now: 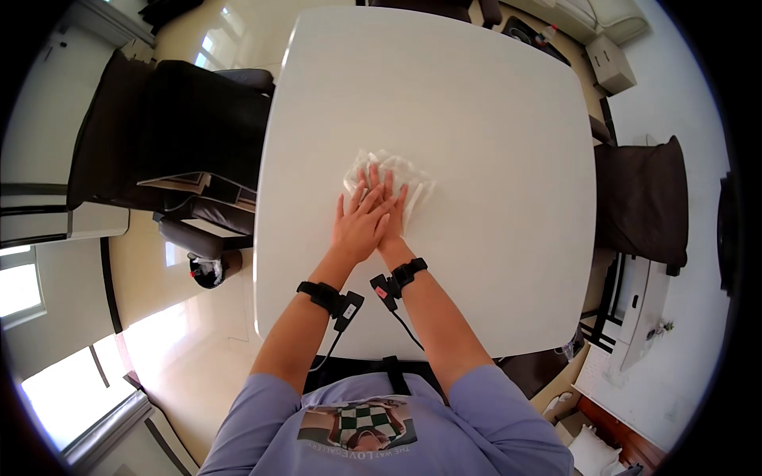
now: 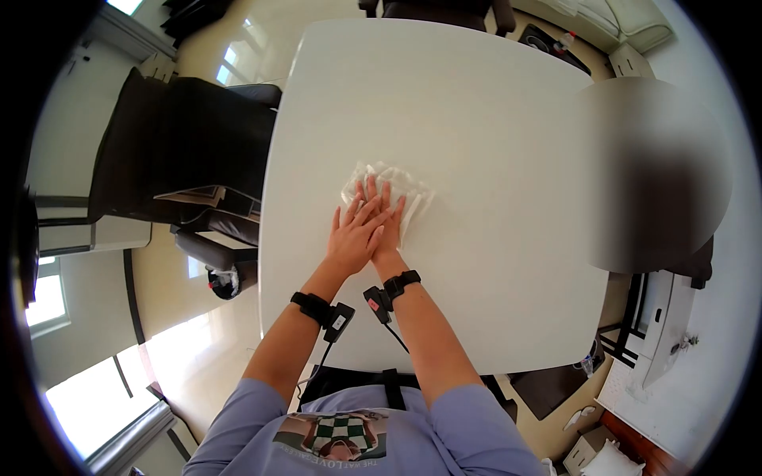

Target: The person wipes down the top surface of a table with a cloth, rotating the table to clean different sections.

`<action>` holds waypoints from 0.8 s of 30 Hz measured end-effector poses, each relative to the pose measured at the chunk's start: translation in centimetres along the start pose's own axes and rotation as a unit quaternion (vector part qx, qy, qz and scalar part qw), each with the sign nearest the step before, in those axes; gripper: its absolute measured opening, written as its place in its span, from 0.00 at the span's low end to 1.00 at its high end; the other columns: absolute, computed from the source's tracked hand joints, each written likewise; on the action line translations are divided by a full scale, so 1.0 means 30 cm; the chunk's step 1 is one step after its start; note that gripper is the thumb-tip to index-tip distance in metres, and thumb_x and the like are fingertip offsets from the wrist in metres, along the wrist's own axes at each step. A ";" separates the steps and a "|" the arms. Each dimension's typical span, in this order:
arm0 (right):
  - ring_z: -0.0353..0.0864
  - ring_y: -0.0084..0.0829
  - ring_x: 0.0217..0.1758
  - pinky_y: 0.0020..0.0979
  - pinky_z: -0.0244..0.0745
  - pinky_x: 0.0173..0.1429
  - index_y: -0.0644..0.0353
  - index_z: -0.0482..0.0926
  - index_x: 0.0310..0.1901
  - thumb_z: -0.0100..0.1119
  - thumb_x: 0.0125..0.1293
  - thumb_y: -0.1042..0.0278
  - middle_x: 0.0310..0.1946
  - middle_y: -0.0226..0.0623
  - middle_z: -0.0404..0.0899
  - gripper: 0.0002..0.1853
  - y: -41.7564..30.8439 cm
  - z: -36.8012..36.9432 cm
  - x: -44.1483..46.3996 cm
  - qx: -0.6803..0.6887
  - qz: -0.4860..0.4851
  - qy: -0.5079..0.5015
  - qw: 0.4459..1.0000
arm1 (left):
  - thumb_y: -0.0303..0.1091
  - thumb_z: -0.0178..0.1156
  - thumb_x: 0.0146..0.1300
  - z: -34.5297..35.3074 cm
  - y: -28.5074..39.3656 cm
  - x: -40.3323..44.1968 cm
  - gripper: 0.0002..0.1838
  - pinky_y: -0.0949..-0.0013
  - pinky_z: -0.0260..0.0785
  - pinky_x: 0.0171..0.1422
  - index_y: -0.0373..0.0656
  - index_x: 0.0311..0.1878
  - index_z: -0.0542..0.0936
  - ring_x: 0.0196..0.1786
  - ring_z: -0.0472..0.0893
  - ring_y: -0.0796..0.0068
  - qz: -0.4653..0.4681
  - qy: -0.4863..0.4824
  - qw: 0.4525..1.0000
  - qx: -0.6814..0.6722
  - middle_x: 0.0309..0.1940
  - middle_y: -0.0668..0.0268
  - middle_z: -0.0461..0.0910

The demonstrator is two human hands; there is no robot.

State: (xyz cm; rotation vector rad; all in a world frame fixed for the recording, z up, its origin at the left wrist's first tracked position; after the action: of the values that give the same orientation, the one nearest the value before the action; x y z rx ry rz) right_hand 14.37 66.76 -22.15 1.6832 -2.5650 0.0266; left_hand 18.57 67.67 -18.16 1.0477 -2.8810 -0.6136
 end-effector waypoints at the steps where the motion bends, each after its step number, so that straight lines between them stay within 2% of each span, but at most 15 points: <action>1: 0.42 0.48 0.79 0.61 0.41 0.73 0.48 0.48 0.75 0.40 0.73 0.47 0.77 0.37 0.42 0.33 -0.050 -0.003 0.014 0.007 -0.007 0.001 1.000 | 0.48 0.45 0.73 -0.012 -0.048 -0.017 0.22 0.40 0.42 0.78 0.69 0.69 0.69 0.79 0.49 0.64 -0.013 0.000 1.000 0.003 0.75 0.76 0.56; 5: 0.46 0.47 0.77 0.58 0.45 0.73 0.49 0.51 0.74 0.39 0.73 0.48 0.75 0.37 0.46 0.32 -0.246 -0.012 0.056 0.035 -0.031 0.005 0.999 | 0.47 0.45 0.73 -0.078 -0.215 -0.092 0.23 0.40 0.41 0.78 0.70 0.69 0.68 0.79 0.48 0.64 -0.038 0.014 0.999 -0.001 0.76 0.77 0.55; 8: 0.49 0.46 0.76 0.56 0.47 0.72 0.51 0.53 0.73 0.39 0.73 0.49 0.74 0.38 0.49 0.30 -0.372 -0.013 0.076 0.067 -0.045 0.005 0.997 | 0.45 0.42 0.74 -0.122 -0.316 -0.136 0.23 0.42 0.38 0.79 0.68 0.70 0.68 0.80 0.47 0.63 -0.053 0.010 0.998 -0.017 0.77 0.75 0.54; 10: 0.51 0.45 0.75 0.54 0.48 0.72 0.51 0.54 0.72 0.39 0.74 0.50 0.73 0.38 0.51 0.29 -0.445 -0.012 0.079 0.099 -0.055 0.002 0.994 | 0.46 0.45 0.72 -0.152 -0.378 -0.164 0.23 0.40 0.41 0.78 0.69 0.70 0.68 0.80 0.48 0.64 -0.054 0.035 0.998 -0.012 0.76 0.77 0.55; 14: 0.54 0.44 0.74 0.51 0.52 0.71 0.53 0.57 0.71 0.39 0.74 0.51 0.72 0.39 0.55 0.28 -0.585 -0.002 0.071 0.160 -0.075 -0.002 0.984 | 0.46 0.46 0.72 -0.195 -0.498 -0.214 0.23 0.41 0.42 0.78 0.66 0.69 0.69 0.80 0.48 0.63 -0.046 0.050 0.998 0.001 0.76 0.75 0.55; 16: 0.56 0.43 0.73 0.50 0.53 0.71 0.53 0.58 0.70 0.39 0.74 0.52 0.71 0.39 0.57 0.27 -0.655 0.008 0.058 0.194 -0.085 -0.008 0.977 | 0.45 0.42 0.74 -0.205 -0.547 -0.236 0.23 0.44 0.39 0.79 0.66 0.70 0.68 0.79 0.48 0.59 -0.054 0.032 0.998 0.005 0.76 0.72 0.56; 19: 0.59 0.42 0.72 0.48 0.56 0.71 0.54 0.60 0.69 0.39 0.74 0.53 0.70 0.40 0.60 0.26 -0.752 0.043 0.040 0.296 -0.097 -0.041 0.949 | 0.45 0.45 0.73 -0.253 -0.627 -0.292 0.23 0.44 0.41 0.78 0.62 0.69 0.70 0.78 0.51 0.57 -0.065 0.049 0.997 0.014 0.74 0.67 0.60; 20: 0.60 0.42 0.72 0.47 0.56 0.70 0.55 0.61 0.69 0.39 0.74 0.54 0.69 0.40 0.61 0.26 -0.778 0.063 0.032 0.346 -0.102 -0.062 0.931 | 0.44 0.46 0.72 -0.255 -0.651 -0.307 0.22 0.44 0.42 0.78 0.60 0.68 0.71 0.78 0.52 0.57 -0.084 0.045 0.995 0.021 0.73 0.66 0.62; 22: 0.62 0.41 0.71 0.46 0.58 0.70 0.56 0.62 0.68 0.38 0.74 0.55 0.68 0.40 0.63 0.25 -0.820 0.140 0.018 0.526 -0.058 -0.121 0.840 | 0.41 0.49 0.70 -0.303 -0.698 -0.349 0.24 0.44 0.42 0.78 0.51 0.68 0.70 0.78 0.51 0.52 -0.088 0.084 0.992 -0.008 0.73 0.61 0.60; 23: 0.63 0.41 0.71 0.45 0.59 0.70 0.56 0.63 0.68 0.38 0.74 0.55 0.68 0.40 0.64 0.25 -0.838 0.183 0.008 0.652 -0.002 -0.164 0.741 | 0.40 0.48 0.69 -0.341 -0.687 -0.357 0.25 0.44 0.41 0.78 0.49 0.69 0.69 0.78 0.50 0.51 -0.080 0.114 0.990 -0.018 0.74 0.60 0.58; 24: 0.64 0.40 0.70 0.44 0.59 0.70 0.56 0.64 0.67 0.38 0.74 0.55 0.68 0.40 0.65 0.24 -0.845 0.210 0.006 0.770 0.071 -0.186 0.607 | 0.39 0.48 0.69 -0.396 -0.664 -0.351 0.26 0.44 0.40 0.78 0.46 0.69 0.68 0.78 0.50 0.50 -0.063 0.147 0.987 -0.026 0.76 0.59 0.55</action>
State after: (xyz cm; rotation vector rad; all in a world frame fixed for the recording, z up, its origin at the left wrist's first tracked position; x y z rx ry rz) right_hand 37.22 56.14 -29.08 1.5767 -2.8371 2.8519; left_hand 40.71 56.06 -13.25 1.2057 -2.5497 -0.4885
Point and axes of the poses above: each hand's wrist, its own x-axis towards the middle knuckle, its own z-axis out of the palm, y = z × x, the point moved 10 cm from there along x, towards the middle knuckle
